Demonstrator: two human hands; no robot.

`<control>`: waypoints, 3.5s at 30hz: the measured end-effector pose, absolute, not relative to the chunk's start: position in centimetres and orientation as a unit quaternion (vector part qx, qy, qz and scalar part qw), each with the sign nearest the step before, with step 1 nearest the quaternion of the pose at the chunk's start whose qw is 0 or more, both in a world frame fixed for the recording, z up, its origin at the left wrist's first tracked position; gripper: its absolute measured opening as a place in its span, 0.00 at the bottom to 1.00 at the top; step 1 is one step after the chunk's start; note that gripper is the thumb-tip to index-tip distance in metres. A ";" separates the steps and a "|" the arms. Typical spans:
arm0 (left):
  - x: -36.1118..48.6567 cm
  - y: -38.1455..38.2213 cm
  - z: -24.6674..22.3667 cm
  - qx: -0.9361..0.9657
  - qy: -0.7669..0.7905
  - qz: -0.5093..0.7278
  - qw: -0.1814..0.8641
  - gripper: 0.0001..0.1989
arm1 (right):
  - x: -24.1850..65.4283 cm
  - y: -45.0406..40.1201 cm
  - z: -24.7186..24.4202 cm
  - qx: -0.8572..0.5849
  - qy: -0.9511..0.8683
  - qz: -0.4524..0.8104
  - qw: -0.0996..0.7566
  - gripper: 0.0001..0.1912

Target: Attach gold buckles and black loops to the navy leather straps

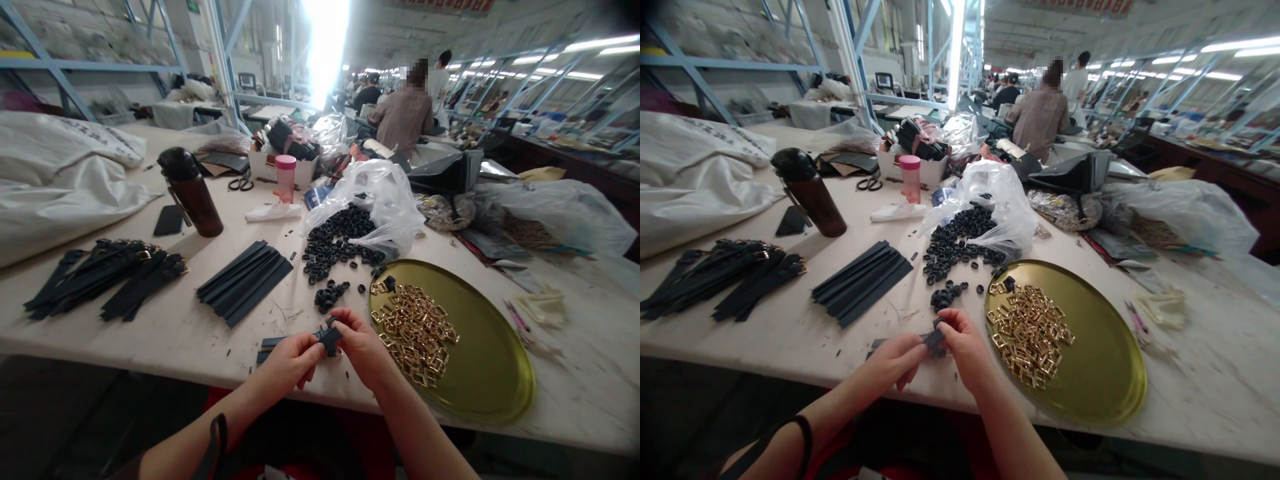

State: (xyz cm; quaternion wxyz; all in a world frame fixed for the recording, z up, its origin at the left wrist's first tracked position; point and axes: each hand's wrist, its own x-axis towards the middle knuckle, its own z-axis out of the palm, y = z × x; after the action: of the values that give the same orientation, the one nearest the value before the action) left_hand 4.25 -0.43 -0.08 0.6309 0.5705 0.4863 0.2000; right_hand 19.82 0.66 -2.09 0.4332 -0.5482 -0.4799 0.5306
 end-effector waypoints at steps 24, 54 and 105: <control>4.8 -1.3 -0.8 0.639 0.543 0.208 0.504 0.10 | 18.4 -2.0 -4.3 -0.511 -0.310 0.584 0.549 0.13; 4.5 -1.5 -0.2 0.691 0.480 0.183 0.509 0.16 | 30.3 4.9 -2.5 -0.725 -0.674 0.136 0.052 0.05; 3.4 -2.0 0.5 0.713 0.461 0.174 0.499 0.15 | 16.6 -4.7 -3.0 -0.499 -0.309 0.581 0.564 0.14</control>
State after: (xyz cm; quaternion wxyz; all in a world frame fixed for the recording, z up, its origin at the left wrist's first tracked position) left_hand 3.35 -1.97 0.53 0.4993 0.7126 0.4612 0.1736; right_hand 16.57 -4.68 -3.00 0.5636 -0.4988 -0.3091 0.5814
